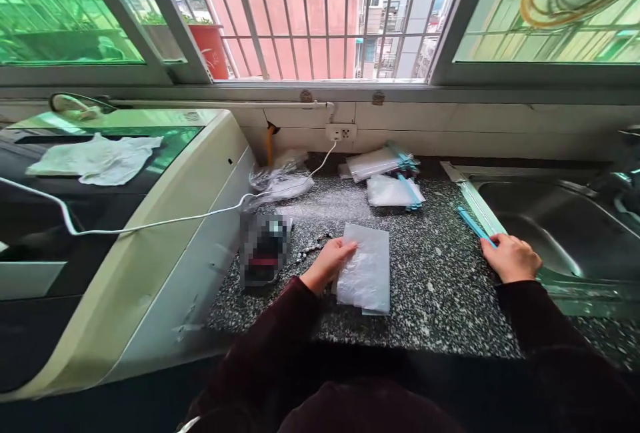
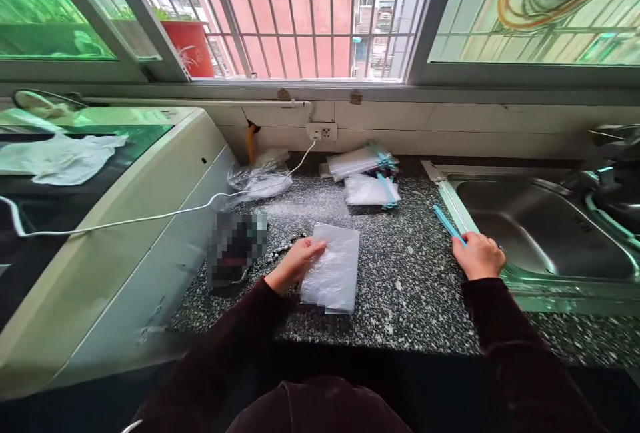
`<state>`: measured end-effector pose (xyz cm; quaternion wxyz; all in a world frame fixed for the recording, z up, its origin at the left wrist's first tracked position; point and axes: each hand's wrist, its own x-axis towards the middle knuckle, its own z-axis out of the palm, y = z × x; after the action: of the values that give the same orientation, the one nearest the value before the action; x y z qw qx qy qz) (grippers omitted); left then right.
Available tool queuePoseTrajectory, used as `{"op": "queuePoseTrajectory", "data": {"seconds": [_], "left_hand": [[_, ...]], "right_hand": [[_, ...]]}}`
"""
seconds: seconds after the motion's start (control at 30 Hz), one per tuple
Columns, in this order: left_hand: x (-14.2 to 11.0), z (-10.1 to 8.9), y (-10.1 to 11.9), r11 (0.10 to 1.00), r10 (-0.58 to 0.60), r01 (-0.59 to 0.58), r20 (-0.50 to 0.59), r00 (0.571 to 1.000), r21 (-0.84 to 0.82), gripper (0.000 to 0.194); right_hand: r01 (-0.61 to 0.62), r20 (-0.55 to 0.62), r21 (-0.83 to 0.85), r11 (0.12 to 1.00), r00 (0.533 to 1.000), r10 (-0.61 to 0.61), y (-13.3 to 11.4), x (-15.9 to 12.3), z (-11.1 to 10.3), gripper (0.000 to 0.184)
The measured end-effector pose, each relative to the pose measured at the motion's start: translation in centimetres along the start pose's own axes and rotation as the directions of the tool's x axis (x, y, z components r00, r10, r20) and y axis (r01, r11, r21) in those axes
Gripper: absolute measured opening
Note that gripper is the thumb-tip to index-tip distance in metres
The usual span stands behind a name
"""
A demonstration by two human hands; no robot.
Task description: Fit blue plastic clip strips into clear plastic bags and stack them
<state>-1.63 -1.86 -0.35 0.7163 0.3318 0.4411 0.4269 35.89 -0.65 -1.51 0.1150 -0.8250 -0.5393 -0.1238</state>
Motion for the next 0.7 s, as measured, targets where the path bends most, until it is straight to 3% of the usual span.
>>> {"op": "queuePoseTrajectory", "data": {"seconds": [0.13, 0.4, 0.53, 0.7], "left_hand": [[-0.1, -0.1, 0.1, 1.0, 0.021, -0.021, 0.009, 1.0, -0.018, 0.048], [-0.2, -0.4, 0.4, 0.999, 0.039, -0.039, 0.0, 0.999, -0.01, 0.047], [-0.3, -0.4, 1.0, 0.998, 0.057, -0.057, -0.022, 0.998, -0.006, 0.044], [-0.4, -0.7, 1.5, 0.997, 0.072, -0.073, -0.018, 0.997, -0.024, 0.042]], "right_hand": [[-0.024, -0.02, 0.045, 0.999, 0.999, 0.025, -0.2, 0.0, -0.6, 0.013], [0.116, -0.228, 0.149, 0.982, 0.97, -0.08, -1.5, -0.6, -1.4, 0.017], [0.26, -0.314, 0.194, 0.946, 0.93, -0.191, -4.0, -1.3, -2.0, 0.022], [0.446, -0.328, 0.249, 0.86, 0.874, -0.358, -8.1, -2.4, -3.3, 0.027]]}}
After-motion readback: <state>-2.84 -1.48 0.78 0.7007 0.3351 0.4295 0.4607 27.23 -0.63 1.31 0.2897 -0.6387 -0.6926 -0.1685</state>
